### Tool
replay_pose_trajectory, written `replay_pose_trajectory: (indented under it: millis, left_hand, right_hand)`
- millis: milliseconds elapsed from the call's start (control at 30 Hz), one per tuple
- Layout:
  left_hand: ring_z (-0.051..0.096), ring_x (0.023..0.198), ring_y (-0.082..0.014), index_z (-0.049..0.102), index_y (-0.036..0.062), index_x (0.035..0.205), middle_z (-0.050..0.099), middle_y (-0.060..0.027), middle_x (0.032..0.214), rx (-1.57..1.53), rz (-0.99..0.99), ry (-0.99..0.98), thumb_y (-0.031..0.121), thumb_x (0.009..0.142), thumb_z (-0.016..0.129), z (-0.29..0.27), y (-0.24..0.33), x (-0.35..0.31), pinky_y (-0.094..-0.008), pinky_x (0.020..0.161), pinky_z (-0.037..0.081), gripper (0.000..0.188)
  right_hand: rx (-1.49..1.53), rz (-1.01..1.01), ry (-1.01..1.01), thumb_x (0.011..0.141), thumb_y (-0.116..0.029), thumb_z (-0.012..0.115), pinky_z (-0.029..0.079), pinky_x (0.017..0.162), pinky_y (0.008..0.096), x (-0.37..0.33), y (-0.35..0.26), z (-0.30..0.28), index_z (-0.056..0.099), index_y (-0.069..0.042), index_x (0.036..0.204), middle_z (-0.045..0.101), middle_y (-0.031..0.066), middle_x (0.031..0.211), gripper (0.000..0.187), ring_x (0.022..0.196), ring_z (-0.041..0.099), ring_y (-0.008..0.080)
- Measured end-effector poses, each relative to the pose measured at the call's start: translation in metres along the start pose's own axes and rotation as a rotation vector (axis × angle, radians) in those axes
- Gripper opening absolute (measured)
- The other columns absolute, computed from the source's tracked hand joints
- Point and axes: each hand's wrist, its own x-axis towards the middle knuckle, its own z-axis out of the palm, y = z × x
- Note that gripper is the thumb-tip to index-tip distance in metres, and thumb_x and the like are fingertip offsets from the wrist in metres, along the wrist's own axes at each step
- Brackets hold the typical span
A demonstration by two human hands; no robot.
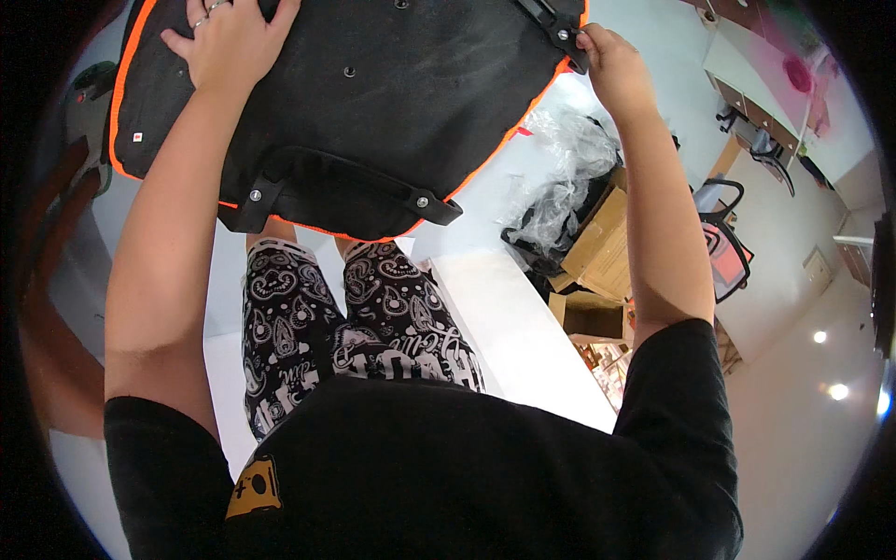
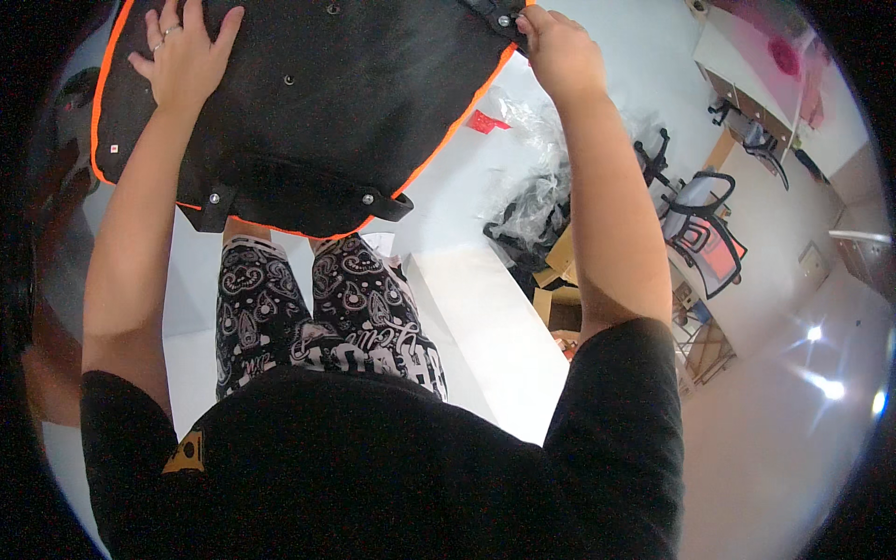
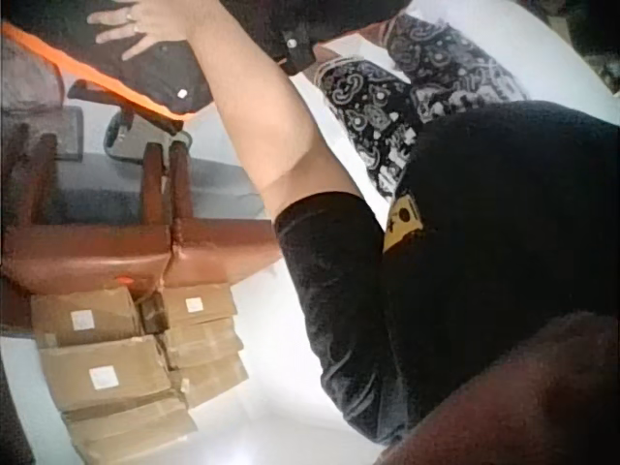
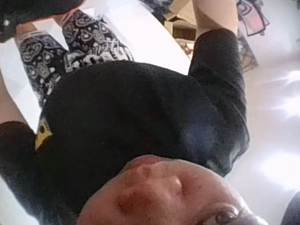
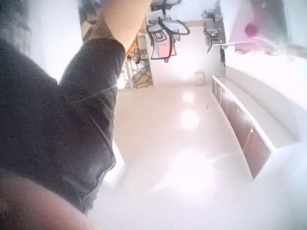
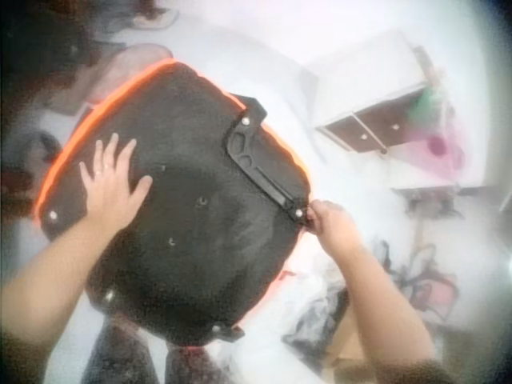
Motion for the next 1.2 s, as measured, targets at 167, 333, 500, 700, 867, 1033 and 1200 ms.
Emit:
replay_pose_trajectory:
  millis: [167, 333, 500, 700, 867, 1033, 1200]
  left_hand:
    - [0.015, 0.140, -0.0351, 0.031, 0.0185, 0.141, 0.023, -0.0122, 0.149, -0.032, 0.006, 0.032, 0.039, 0.083, 0.059, 0.005, 0.002, 0.004, -0.0633, 0.108, 0.011, 0.068]
    - [0.015, 0.140, -0.0350, 0.032, 0.0189, 0.141, 0.023, -0.0123, 0.149, 0.000, 0.034, 0.085, 0.040, 0.082, 0.060, 0.020, -0.003, 0.002, -0.0629, 0.109, 0.011, 0.068]
    - [0.015, 0.140, -0.0352, 0.032, 0.0190, 0.140, 0.023, -0.0127, 0.150, -0.047, 0.006, 0.053, 0.040, 0.083, 0.059, 0.014, 0.008, -0.003, -0.0626, 0.109, 0.011, 0.067]
    - [0.014, 0.140, -0.0349, 0.032, 0.0187, 0.141, 0.022, -0.0128, 0.150, -0.055, 0.010, 0.033, 0.041, 0.083, 0.059, 0.014, 0.004, -0.003, -0.0625, 0.109, 0.011, 0.067]
    - [0.014, 0.141, -0.0348, 0.032, 0.0180, 0.141, 0.022, -0.0134, 0.150, 0.023, -0.003, 0.029, 0.042, 0.083, 0.058, 0.016, 0.003, 0.000, -0.0622, 0.109, 0.011, 0.068]
    - [0.014, 0.141, -0.0349, 0.032, 0.0175, 0.141, 0.023, -0.0139, 0.150, -0.033, -0.014, -0.007, 0.041, 0.083, 0.058, 0.004, 0.010, -0.003, -0.0616, 0.109, 0.011, 0.068]
    - [0.014, 0.140, -0.0352, 0.033, 0.0169, 0.140, 0.023, -0.0145, 0.149, -0.064, -0.023, -0.007, 0.039, 0.082, 0.060, -0.002, 0.012, -0.004, -0.0612, 0.110, 0.011, 0.068]
  right_hand:
    - [-0.218, -0.092, -0.031, 0.097, -0.031, 0.043, 0.049, 0.072, 0.0443, 0.009, 0.002, 0.001, 0.055, -0.012, 0.099, 0.063, 0.0101, 0.093, 0.023, 0.084, 0.060, 0.0363]
    - [-0.203, -0.132, -0.029, 0.097, -0.031, 0.043, 0.049, 0.071, 0.0447, 0.006, 0.020, 0.012, 0.054, -0.014, 0.101, 0.062, 0.0089, 0.093, 0.021, 0.085, 0.060, 0.0362]
    - [-0.151, -0.142, -0.042, 0.097, -0.029, 0.044, 0.049, 0.069, 0.0448, 0.001, 0.027, 0.014, 0.054, -0.014, 0.102, 0.061, 0.0092, 0.091, 0.020, 0.083, 0.060, 0.0360]
    - [-0.223, -0.189, -0.069, 0.096, -0.030, 0.045, 0.049, 0.069, 0.0443, 0.003, 0.025, 0.006, 0.055, -0.015, 0.102, 0.061, 0.0068, 0.090, 0.019, 0.083, 0.061, 0.0338]
    - [-0.468, -0.294, -0.081, 0.095, -0.031, 0.046, 0.047, 0.075, 0.0440, 0.008, 0.018, -0.004, 0.055, -0.018, 0.103, 0.062, 0.0023, 0.088, 0.017, 0.086, 0.062, 0.0272]
    - [-0.528, -0.356, -0.127, 0.093, -0.030, 0.048, 0.046, 0.076, 0.0432, 0.011, 0.019, -0.013, 0.054, -0.019, 0.103, 0.062, 0.0000, 0.087, 0.016, 0.087, 0.062, 0.0237]
    - [-0.568, -0.504, -0.163, 0.091, -0.025, 0.052, 0.046, 0.074, 0.0424, 0.022, 0.023, -0.022, 0.055, -0.019, 0.101, 0.060, -0.0009, 0.086, 0.012, 0.087, 0.060, 0.0226]
